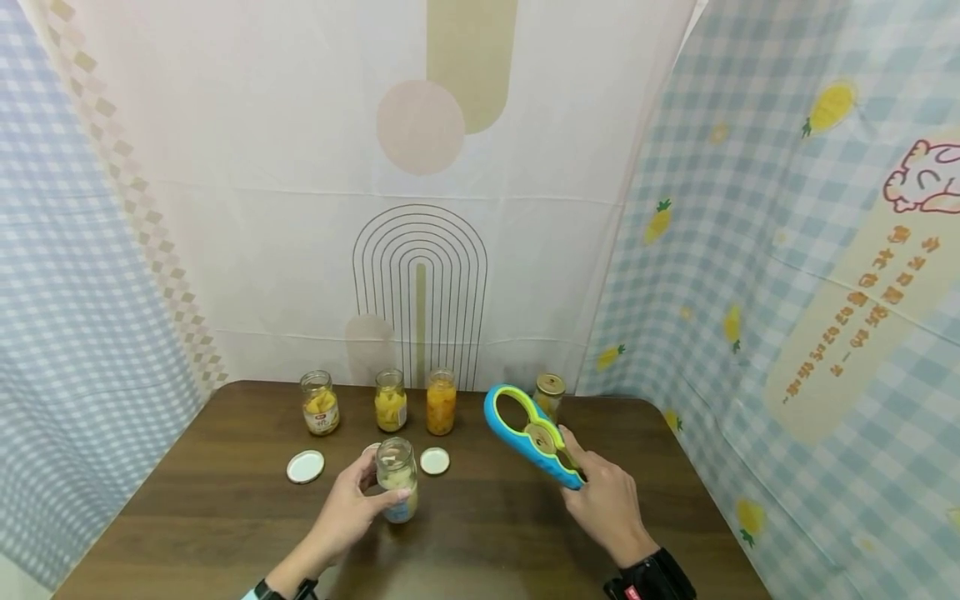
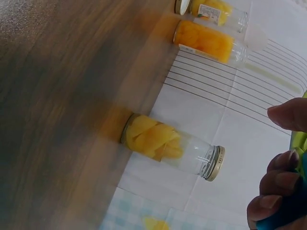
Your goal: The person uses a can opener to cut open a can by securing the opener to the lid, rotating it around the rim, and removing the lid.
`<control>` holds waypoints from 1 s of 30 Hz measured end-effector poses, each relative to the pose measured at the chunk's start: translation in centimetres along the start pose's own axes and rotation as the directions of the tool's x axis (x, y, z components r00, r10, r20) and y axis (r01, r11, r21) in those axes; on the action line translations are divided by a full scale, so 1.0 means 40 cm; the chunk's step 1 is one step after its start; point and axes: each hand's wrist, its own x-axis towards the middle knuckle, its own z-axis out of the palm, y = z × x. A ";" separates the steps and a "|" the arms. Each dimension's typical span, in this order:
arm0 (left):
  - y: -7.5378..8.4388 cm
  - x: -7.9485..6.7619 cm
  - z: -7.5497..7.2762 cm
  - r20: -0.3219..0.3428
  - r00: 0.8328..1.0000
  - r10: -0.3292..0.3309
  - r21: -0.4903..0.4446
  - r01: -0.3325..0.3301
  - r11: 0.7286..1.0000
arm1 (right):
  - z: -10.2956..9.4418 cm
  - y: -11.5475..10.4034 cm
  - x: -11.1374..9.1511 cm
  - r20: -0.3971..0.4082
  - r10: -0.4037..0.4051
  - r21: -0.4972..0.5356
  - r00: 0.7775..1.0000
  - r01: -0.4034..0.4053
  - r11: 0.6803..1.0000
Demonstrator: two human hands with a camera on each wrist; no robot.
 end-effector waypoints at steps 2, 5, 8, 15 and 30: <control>-0.004 0.000 0.005 -0.003 1.000 0.007 -0.002 -0.007 1.000 | 0.000 0.003 -0.001 0.000 0.005 0.009 1.000 -0.005 1.000; -0.010 0.000 0.012 -0.010 1.000 0.011 0.001 -0.011 1.000 | -0.002 0.008 0.001 -0.005 0.014 0.025 1.000 -0.014 1.000; -0.016 -0.002 0.019 -0.008 1.000 0.009 0.006 -0.009 1.000 | -0.007 0.013 0.004 -0.012 0.017 0.028 1.000 -0.017 0.999; -0.014 0.006 0.049 0.024 0.999 0.021 0.014 -0.021 1.000 | -0.018 0.019 0.003 -0.028 0.028 0.032 0.999 -0.027 0.999; 0.017 0.096 0.179 0.115 0.991 0.066 -0.041 -0.062 0.997 | -0.030 0.017 0.007 -0.046 0.023 0.038 0.999 -0.021 0.999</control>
